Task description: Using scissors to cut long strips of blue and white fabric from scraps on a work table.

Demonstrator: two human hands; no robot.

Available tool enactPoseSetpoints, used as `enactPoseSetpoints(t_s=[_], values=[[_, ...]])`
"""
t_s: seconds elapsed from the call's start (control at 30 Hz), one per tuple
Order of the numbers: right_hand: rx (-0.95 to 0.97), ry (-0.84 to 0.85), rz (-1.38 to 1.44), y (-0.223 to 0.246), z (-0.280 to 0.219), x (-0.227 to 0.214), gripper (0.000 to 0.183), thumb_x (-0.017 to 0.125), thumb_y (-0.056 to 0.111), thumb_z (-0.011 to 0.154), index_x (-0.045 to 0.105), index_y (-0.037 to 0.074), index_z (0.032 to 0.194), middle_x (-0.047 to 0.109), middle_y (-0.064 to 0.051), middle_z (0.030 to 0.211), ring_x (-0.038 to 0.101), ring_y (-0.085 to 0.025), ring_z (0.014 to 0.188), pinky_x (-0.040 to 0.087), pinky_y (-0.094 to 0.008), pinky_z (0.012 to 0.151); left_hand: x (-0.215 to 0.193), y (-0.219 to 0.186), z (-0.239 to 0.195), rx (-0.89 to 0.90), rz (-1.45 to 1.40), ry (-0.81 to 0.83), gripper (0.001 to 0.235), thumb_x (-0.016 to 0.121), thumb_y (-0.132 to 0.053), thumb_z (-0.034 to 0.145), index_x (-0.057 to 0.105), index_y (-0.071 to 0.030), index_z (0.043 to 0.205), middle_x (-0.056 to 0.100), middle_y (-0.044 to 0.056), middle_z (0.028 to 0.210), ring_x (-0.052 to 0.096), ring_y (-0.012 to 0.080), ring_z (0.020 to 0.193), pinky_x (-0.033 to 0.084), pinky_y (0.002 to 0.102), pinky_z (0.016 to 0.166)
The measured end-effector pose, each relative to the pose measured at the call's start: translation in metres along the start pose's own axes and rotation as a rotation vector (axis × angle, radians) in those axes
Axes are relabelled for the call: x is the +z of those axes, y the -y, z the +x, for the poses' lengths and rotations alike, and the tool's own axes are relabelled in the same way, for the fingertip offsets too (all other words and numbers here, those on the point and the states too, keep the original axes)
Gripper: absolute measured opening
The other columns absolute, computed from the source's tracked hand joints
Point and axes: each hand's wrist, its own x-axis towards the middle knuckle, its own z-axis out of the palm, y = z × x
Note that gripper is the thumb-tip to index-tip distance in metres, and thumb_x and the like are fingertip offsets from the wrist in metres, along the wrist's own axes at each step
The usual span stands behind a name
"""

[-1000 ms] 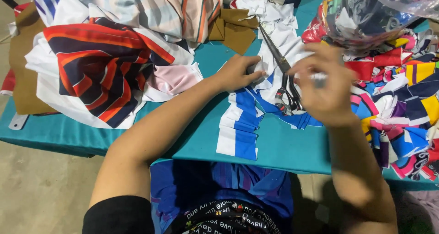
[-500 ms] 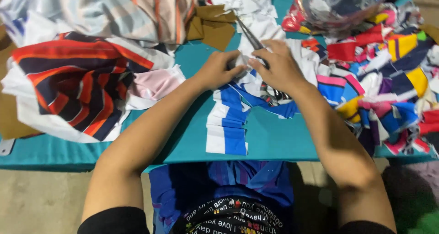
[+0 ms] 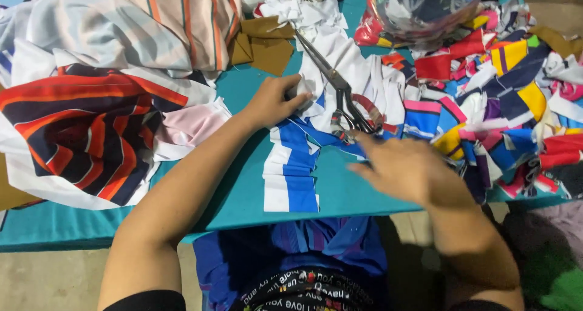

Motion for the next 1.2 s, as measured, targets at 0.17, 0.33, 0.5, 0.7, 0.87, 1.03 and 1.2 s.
enactPoseSetpoints(t_s=[0.17,0.33,0.5,0.7,0.87,1.03,1.2], values=[[-0.109,-1.211,-0.047,-0.046,0.086,0.03,0.047,0.062,0.027,0.076,0.057,0.007,0.118,0.071,-0.02,0.087,0.073,-0.044,0.08,0.054,-0.058,0.087,0.002,0.009,0.005,0.015,0.035,0.001,0.026,0.072,-0.018,0.095,0.056,-0.009,0.077,0.056,0.011,0.056,0.054,0.0268,0.052,0.043,0.034,0.057],[-0.719,-1.668,0.066,-0.065,0.146,0.045,0.037,0.06,0.005,0.061,0.067,0.008,0.097,0.07,-0.001,0.091,0.073,-0.028,0.088,0.058,-0.034,0.09,0.004,-0.009,-0.003,0.178,0.123,-0.042,0.025,0.072,-0.012,0.095,0.054,-0.006,0.078,0.06,0.014,0.064,0.059,0.0307,0.058,0.048,0.036,0.06],[-0.797,-0.991,0.425,-0.027,0.13,0.015,0.081,0.088,0.03,0.073,0.049,-0.003,0.135,0.067,-0.031,0.112,0.067,-0.051,0.099,0.053,-0.061,0.085,0.013,-0.058,0.003,0.639,0.082,-0.287,0.026,0.072,-0.014,0.096,0.053,-0.004,0.082,0.065,0.017,0.112,0.064,0.0386,0.1,0.056,0.043,0.085],[-0.741,-0.835,0.701,-0.006,0.182,0.03,0.028,0.077,0.011,0.075,0.059,-0.003,0.091,0.068,-0.021,0.078,0.066,-0.044,0.075,0.048,-0.049,0.067,0.031,-0.077,0.011,0.737,0.056,-0.274,0.019,0.064,-0.022,0.101,0.063,-0.006,0.093,0.066,0.013,0.113,0.062,0.038,0.103,0.05,0.047,0.088],[-0.822,-0.803,0.874,-0.019,0.234,0.049,0.024,0.079,0.015,0.082,0.06,0.0,0.082,0.066,-0.015,0.074,0.066,-0.033,0.071,0.047,-0.038,0.065,0.025,-0.081,-0.003,0.735,0.106,-0.257,0.022,0.055,-0.028,0.106,0.062,-0.007,0.106,0.063,0.016,0.123,0.062,0.0392,0.11,0.05,0.048,0.087],[-0.878,-0.771,1.039,-0.03,0.238,0.057,0.029,0.08,0.019,0.09,0.061,0.004,0.074,0.065,-0.01,0.07,0.066,-0.022,0.067,0.045,-0.027,0.063,0.03,-0.06,-0.015,0.61,0.062,-0.22,0.026,0.057,-0.03,0.103,0.063,-0.005,0.108,0.065,0.019,0.118,0.066,0.0393,0.105,0.055,0.047,0.085],[-0.71,-0.852,0.785,0.015,0.149,0.02,0.048,0.06,-0.006,0.071,0.066,0.01,0.116,0.071,-0.009,0.085,0.074,-0.033,0.094,0.056,-0.04,0.081,0.014,-0.041,-0.019,0.367,-0.104,-0.378,0.011,0.066,-0.009,0.096,0.065,-0.009,0.106,0.066,0.01,0.104,0.068,0.0339,0.092,0.058,0.044,0.077]])
